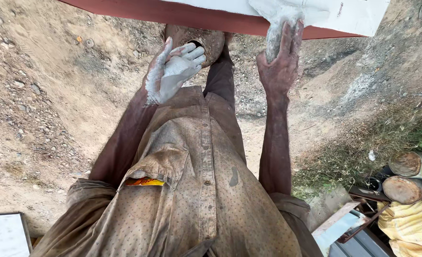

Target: The person scoops wet plaster from a basin using a trowel, then applies and smooths it onto the top edge of a red and white rectangular structure. The person repeatedly adds plaster and smooths the surface to create an even finish.

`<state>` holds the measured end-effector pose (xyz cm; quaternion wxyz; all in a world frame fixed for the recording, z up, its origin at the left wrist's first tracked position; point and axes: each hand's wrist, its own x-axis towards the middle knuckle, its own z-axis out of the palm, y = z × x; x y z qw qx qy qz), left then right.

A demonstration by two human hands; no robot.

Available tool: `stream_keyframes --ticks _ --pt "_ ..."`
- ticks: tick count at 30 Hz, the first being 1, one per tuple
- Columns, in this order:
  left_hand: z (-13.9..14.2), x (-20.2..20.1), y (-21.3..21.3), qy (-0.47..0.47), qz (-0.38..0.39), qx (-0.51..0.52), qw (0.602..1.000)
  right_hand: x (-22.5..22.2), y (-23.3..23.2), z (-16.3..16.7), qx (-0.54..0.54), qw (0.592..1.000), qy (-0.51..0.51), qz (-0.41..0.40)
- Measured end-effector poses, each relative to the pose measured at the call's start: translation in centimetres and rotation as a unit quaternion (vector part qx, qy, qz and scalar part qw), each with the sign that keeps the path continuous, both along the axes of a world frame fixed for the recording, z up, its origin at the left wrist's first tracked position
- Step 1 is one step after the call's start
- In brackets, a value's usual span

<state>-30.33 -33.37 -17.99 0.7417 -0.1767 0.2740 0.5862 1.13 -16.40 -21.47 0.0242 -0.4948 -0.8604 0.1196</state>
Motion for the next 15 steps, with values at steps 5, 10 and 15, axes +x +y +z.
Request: stream_keyframes --ticks 5,10,15 --pt "0.3 0.1 0.0 -0.012 -0.007 0.0 1.0 0.2 -2.0 2.7 -0.079 0.996 -0.038 -0.011" --pt "0.9 0.3 0.7 -0.024 -0.016 0.035 0.999 0.4 -0.2 6.4 -0.134 0.985 -0.051 -0.092" --pt "0.0 0.1 -0.1 -0.019 0.005 0.03 0.999 -1.3 4.3 5.8 -0.121 0.99 -0.074 -0.026"
